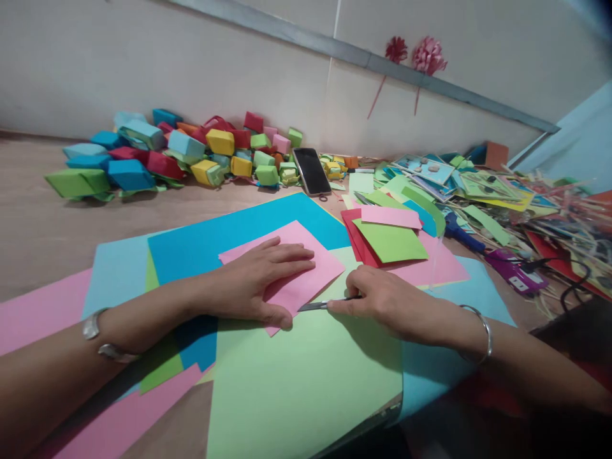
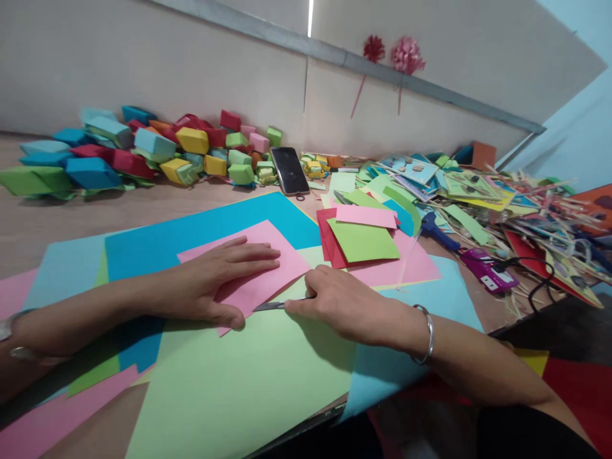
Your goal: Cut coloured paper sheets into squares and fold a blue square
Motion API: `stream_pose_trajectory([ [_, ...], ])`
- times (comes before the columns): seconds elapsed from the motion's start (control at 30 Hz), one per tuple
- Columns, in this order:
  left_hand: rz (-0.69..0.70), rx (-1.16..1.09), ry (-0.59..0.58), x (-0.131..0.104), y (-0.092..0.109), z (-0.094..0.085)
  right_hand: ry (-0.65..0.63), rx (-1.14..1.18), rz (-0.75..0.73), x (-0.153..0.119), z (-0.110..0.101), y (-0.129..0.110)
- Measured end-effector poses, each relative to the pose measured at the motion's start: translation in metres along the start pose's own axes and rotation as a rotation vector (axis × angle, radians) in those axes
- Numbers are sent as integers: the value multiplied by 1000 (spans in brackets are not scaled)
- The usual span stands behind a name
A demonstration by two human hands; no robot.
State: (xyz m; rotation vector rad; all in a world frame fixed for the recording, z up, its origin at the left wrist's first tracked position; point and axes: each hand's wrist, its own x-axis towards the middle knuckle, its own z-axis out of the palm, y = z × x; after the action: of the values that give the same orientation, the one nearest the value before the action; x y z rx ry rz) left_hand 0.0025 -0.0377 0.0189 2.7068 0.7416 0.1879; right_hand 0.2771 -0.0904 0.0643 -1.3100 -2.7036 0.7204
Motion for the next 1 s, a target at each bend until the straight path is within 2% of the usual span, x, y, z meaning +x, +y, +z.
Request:
stream_pose_trajectory([
  [0.17, -10, -37, -9, -1, -1, 0, -26, 67, 138, 1, 1, -13],
  [0.33, 38, -64, -69, -3, -4, -1, -40, 52, 138, 3, 2, -17],
  [0.47, 33, -60, -79, -3, -3, -3, -48, 122, 193, 4, 4, -19],
  [0.57, 23, -68, -85, -2, -3, -3, -59, 150, 175, 5, 7, -22],
  [0.77, 35, -49, -66, -1, -3, -2, -38, 97, 39, 9, 18, -25],
  [0.9, 29, -41, -77, -2, 0, -4, -100, -68, -294, 7, 24, -32],
  [0.93, 22, -38, -80, -3, 0, -5, -113, -104, -351, 5, 24, -34],
  [1.0, 7, -27, -77, -4, 2, -5, -107, -112, -359, 2, 21, -36],
])
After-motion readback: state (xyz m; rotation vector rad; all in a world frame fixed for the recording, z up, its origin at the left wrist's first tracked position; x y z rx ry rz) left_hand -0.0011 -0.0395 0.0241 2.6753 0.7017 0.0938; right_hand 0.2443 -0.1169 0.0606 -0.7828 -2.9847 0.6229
